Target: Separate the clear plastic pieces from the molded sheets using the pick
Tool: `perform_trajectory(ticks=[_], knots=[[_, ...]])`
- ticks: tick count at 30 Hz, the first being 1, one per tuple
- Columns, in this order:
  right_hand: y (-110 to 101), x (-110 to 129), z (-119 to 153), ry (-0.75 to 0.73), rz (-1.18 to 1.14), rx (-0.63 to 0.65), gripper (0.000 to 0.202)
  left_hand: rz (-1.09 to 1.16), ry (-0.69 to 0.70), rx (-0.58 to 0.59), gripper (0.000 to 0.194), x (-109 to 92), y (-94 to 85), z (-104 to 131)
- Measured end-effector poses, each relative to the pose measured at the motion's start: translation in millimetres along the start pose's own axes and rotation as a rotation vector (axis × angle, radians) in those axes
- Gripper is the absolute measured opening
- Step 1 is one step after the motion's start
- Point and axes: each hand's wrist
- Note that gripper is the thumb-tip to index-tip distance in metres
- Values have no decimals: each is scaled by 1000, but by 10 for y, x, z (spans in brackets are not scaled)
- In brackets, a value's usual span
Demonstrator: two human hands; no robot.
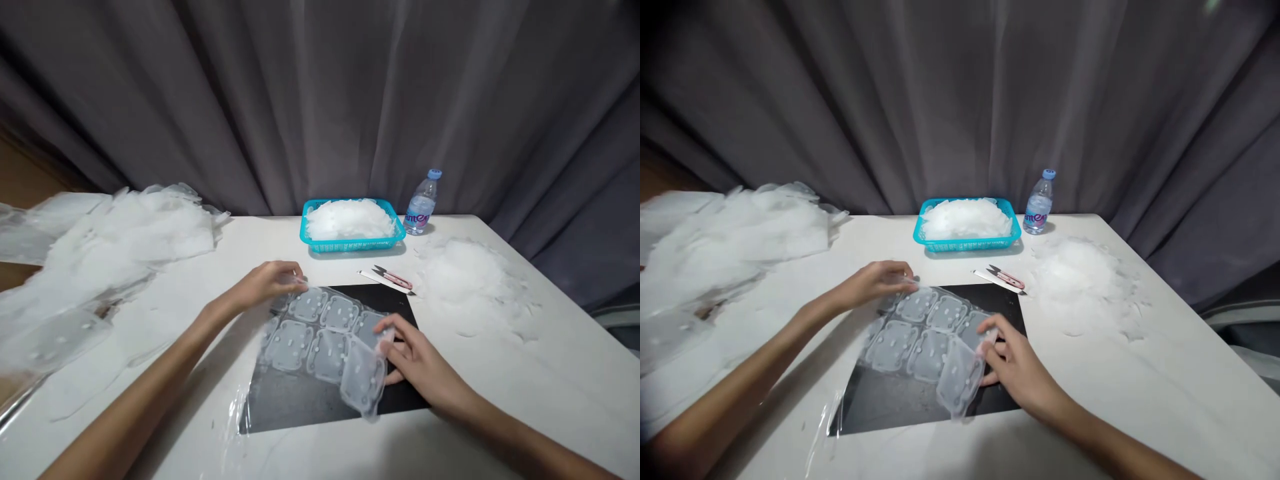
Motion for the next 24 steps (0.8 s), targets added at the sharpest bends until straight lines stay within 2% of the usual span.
perform_trajectory(ticks=[3,4,5,7,9,13,16,18,19,20,21,22,23,24], knots=[[40,-101,75,73,95,10,65,-126,49,-168,33,-200,212,-34],[73,-137,102,95,92,-3,67,-185,53,-248,32,-290,286,-10],[114,-176,134,114,76,-10,68,-344,49,-360,34,-381,360,34],[211,-253,212,157,44,13,69,-430,1,-412,40,-530,501,172],[301,-318,294,213,54,117,68,-518,-40,-320,53,-596,620,337],[322,-311,343,198,124,412,63,-402,113,-176,56,-474,770,549],[170,-80,224,243,141,674,74,-308,113,-201,68,-353,842,562],[28,169,81,211,299,845,80,-269,112,-216,80,-337,875,553],[-44,295,-6,193,391,913,76,-257,129,-207,84,-348,885,553],[-114,408,-105,138,448,871,68,-251,153,-191,86,-368,890,558],[-182,496,-211,24,504,758,62,-248,174,-171,87,-394,891,566],[-249,551,-323,-198,580,484,57,-249,189,-150,88,-424,887,576],[-315,570,-435,-442,722,173,50,-251,203,-129,87,-454,882,588],[-380,557,-541,-661,919,-87,44,-253,217,-115,86,-485,877,599]])
Point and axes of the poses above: each hand's wrist, its own z-axis away from the middle knuckle, its own y-axis out of the palm, x = y × z, and after that the axes turned 9 degrees about -x, right-handed
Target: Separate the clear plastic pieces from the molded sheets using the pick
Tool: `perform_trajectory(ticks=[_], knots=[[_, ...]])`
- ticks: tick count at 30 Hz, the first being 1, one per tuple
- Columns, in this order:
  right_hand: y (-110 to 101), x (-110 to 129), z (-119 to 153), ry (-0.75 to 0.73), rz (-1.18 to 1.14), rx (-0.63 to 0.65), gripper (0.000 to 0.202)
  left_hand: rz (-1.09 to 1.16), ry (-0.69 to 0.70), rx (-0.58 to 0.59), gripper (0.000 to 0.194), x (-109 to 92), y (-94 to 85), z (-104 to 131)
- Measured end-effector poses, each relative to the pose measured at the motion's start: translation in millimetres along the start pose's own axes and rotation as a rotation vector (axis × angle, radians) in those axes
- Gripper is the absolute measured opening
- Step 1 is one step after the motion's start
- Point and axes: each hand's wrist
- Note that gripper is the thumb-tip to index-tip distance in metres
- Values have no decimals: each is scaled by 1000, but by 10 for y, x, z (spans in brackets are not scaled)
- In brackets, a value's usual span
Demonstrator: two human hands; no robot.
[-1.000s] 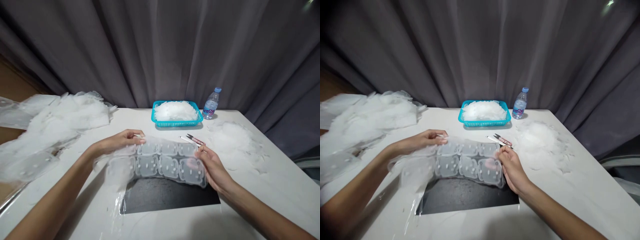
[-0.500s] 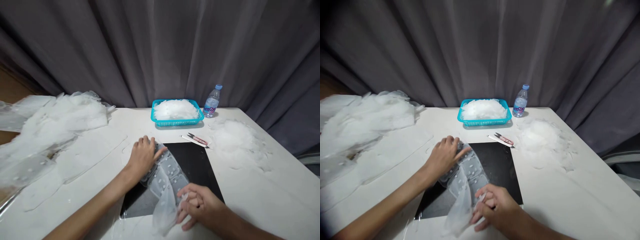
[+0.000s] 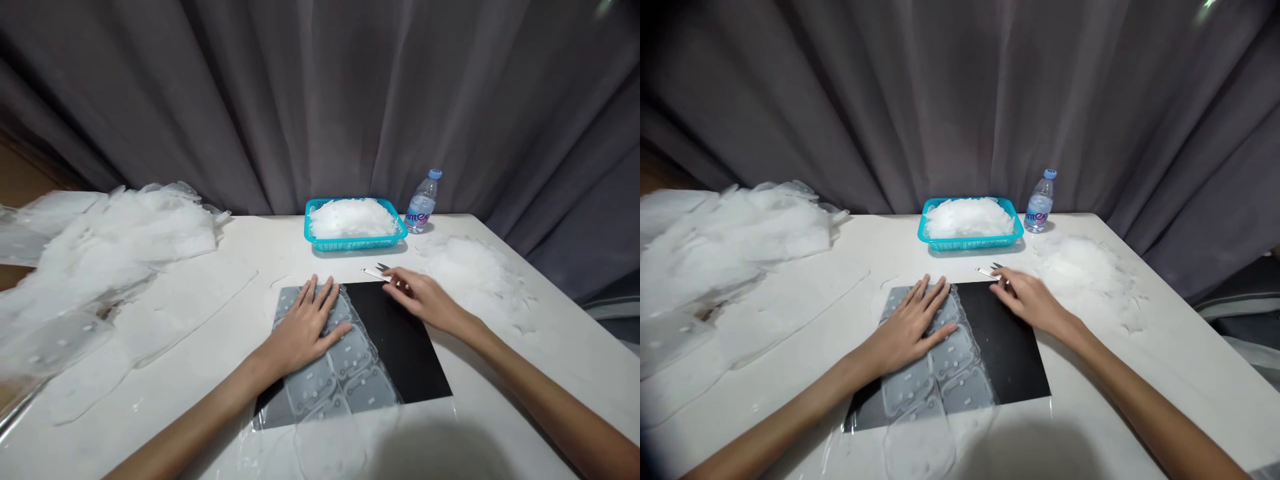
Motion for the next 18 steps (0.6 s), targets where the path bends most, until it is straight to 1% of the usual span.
perform_trajectory(ticks=[1,3,5,7,10,12,14,16,17,18], knots=[[21,-113,-39,-85,224,-168,41,1,16,7,85,-29,-12,2],[85,-328,-54,-115,338,-249,36,8,43,12,82,-81,-29,2],[142,-491,-19,-169,444,-270,34,24,61,25,81,-122,-40,-6],[174,-585,17,-211,502,-278,33,50,70,46,81,-143,-55,-20],[191,-624,30,-223,503,-291,34,104,82,71,79,-117,-104,-53],[201,-617,22,-217,497,-302,34,125,69,55,73,-55,-160,-86],[216,-604,18,-200,493,-327,34,83,5,0,70,41,-236,-129],[232,-593,22,-178,486,-358,34,-38,-111,-47,71,164,-334,-176],[240,-591,26,-167,480,-369,34,-103,-169,-29,70,238,-394,-198],[247,-591,31,-157,471,-375,34,-153,-220,15,67,320,-462,-215]])
Point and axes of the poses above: each hand's wrist, its own z-axis away from the middle knuckle, its own y-axis out of the palm, x = y × z, and after that the axes turned 9 degrees about -x, right-handed
